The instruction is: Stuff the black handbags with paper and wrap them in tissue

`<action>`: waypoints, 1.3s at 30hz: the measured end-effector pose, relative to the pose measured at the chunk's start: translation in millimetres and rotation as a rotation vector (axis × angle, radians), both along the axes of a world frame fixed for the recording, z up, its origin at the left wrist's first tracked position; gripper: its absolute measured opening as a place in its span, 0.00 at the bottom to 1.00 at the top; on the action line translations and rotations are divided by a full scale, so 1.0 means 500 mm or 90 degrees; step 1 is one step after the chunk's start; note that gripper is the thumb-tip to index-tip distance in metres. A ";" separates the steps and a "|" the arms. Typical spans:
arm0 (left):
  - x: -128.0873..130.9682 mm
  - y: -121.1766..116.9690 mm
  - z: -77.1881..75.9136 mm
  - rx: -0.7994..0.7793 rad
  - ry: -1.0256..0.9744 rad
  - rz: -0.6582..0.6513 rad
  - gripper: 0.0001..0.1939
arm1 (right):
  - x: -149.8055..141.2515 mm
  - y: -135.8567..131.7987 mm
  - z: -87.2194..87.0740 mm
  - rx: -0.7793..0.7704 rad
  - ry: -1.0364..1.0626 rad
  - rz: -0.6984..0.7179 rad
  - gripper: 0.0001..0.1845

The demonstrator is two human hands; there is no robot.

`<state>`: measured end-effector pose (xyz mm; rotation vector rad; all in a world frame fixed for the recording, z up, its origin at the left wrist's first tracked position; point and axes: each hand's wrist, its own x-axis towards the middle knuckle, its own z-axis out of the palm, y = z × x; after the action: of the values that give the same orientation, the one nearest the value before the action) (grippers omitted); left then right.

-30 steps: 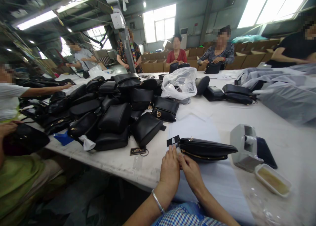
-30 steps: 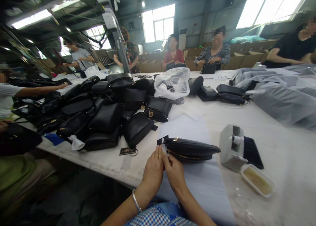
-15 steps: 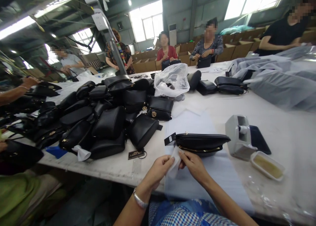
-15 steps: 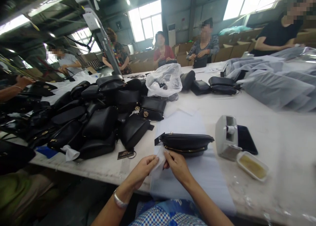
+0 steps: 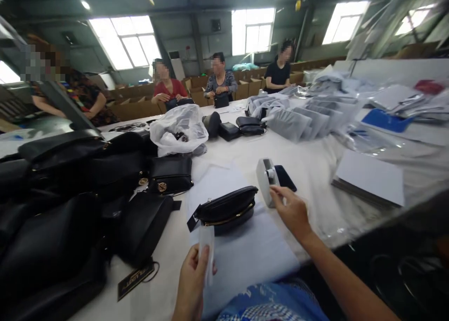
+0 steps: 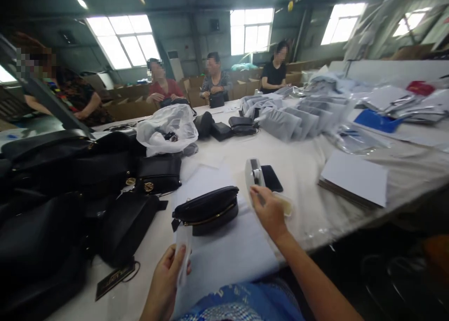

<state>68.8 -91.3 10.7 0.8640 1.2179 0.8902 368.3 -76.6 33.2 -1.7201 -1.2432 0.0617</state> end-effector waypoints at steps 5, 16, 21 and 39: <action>0.005 0.008 -0.010 -0.006 0.012 0.023 0.25 | 0.160 0.058 -0.051 -0.119 0.069 -0.125 0.19; 0.005 0.018 -0.036 -0.004 -0.003 0.047 0.29 | 0.085 0.024 -0.047 0.020 0.289 -0.096 0.16; 0.002 0.017 -0.040 -0.016 -0.008 0.028 0.28 | 0.031 -0.030 -0.065 0.040 0.606 -0.058 0.21; 0.000 0.009 -0.003 0.054 -0.024 0.002 0.20 | 0.053 -0.047 -0.157 -0.079 0.609 -0.115 0.22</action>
<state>68.8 -86.8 9.3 0.9097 1.1562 0.9616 394.8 -100.2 -45.0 -1.5739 -0.3778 0.7701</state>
